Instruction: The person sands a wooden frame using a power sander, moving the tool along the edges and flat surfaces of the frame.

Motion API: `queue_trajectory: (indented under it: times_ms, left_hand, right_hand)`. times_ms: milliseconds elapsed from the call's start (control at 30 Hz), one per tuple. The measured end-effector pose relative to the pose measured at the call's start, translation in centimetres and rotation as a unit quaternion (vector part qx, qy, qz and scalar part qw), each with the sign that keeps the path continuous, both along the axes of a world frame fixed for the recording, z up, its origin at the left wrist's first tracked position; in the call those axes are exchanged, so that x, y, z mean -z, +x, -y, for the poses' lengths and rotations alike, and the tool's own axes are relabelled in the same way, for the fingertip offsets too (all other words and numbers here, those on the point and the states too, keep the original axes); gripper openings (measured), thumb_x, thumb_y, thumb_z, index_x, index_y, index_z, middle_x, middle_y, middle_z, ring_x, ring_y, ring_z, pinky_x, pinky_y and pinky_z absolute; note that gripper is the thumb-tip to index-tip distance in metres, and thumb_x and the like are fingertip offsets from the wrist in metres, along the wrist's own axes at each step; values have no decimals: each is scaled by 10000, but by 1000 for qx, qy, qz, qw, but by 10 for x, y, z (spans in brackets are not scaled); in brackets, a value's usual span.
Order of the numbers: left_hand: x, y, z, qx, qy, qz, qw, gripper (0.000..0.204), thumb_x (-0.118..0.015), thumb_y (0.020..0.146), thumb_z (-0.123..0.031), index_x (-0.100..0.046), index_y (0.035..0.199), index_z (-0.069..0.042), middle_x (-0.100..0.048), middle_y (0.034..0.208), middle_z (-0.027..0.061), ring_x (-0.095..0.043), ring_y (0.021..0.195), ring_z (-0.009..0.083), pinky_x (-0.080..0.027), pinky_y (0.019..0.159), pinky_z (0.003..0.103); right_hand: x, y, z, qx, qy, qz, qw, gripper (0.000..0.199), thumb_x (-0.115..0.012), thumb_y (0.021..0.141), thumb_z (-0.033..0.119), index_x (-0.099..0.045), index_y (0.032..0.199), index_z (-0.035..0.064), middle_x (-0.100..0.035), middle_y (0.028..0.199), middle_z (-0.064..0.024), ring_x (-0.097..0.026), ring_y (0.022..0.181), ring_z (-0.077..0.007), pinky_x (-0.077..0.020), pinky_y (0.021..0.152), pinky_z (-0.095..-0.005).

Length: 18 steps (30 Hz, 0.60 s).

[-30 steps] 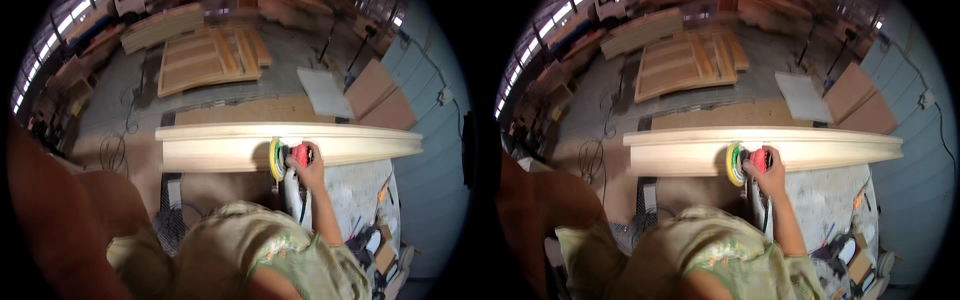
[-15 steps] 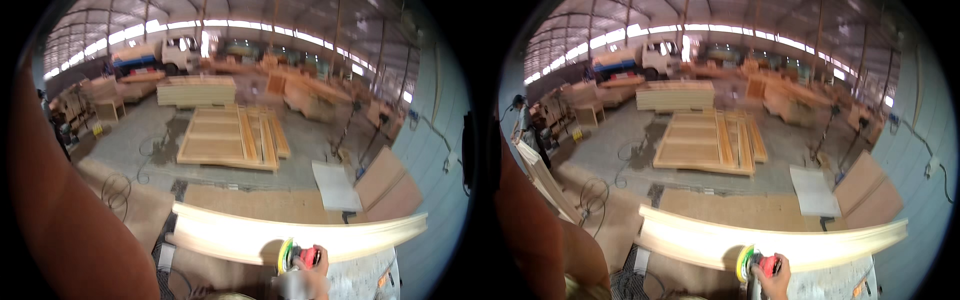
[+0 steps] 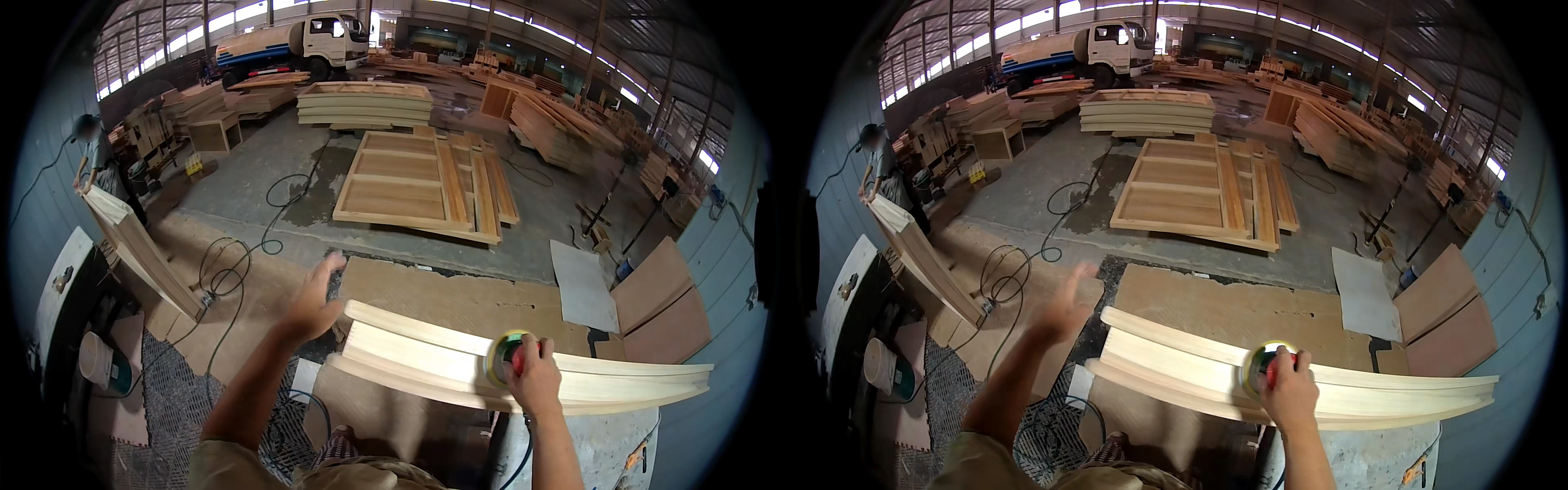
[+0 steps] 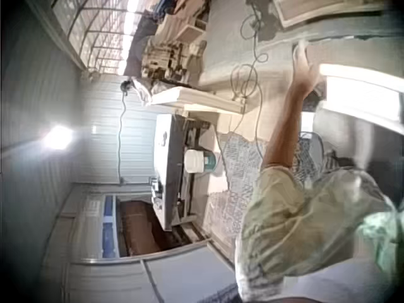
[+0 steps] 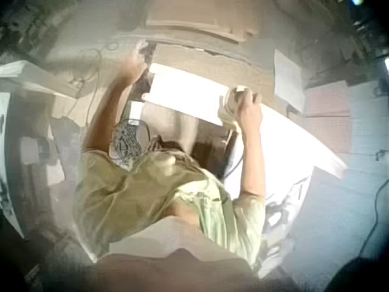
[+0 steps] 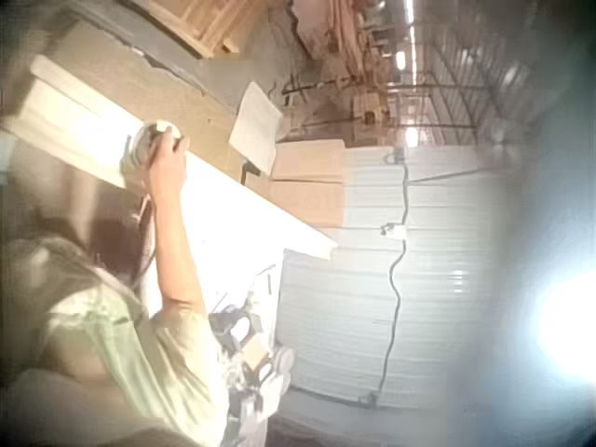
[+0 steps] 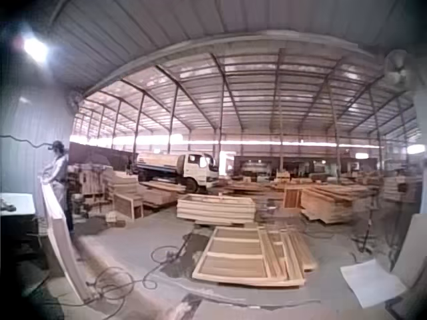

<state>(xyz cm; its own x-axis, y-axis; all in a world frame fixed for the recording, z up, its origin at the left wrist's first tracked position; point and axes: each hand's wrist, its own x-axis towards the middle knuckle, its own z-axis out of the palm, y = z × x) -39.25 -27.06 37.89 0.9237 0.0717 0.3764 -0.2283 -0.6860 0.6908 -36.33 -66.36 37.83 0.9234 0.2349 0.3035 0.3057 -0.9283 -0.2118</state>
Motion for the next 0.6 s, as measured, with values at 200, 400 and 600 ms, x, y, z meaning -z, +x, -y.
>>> queue_trajectory:
  times_ms: [200, 400, 600]
  left_hand:
    - [126, 23, -33, 79, -120, -212, 967, 657, -586, 785, 18, -369, 1404, -27, -491, 1350, 169, -467, 1250, 249, -374, 1039, 315]
    - [106, 33, -34, 144, -104, -264, 948, 539, -615, 823, -36, -450, 1335, -66, -564, 1262, 171, -548, 1176, 274, -429, 986, 343]
    - [119, 39, -26, 164, -23, -170, 971, 488, -621, 867, -190, -462, 1317, -90, -587, 1225, 178, -562, 1121, 351, -456, 933, 409]
  right_hand:
    - [2, -2, -160, -138, -39, -18, 989, 569, -744, 714, 253, -529, 1229, 143, -514, 1156, -188, -621, 896, -390, -548, 683, -464]
    - [-10, 14, -223, -163, -51, -96, 981, 549, -727, 728, 286, -506, 1216, 163, -541, 1113, -151, -630, 868, -376, -547, 701, -465]
    - [-48, 64, -182, -32, -74, -245, 966, 580, -712, 740, 344, -500, 1227, 111, -561, 1142, -223, -573, 1063, -387, -498, 874, -449]
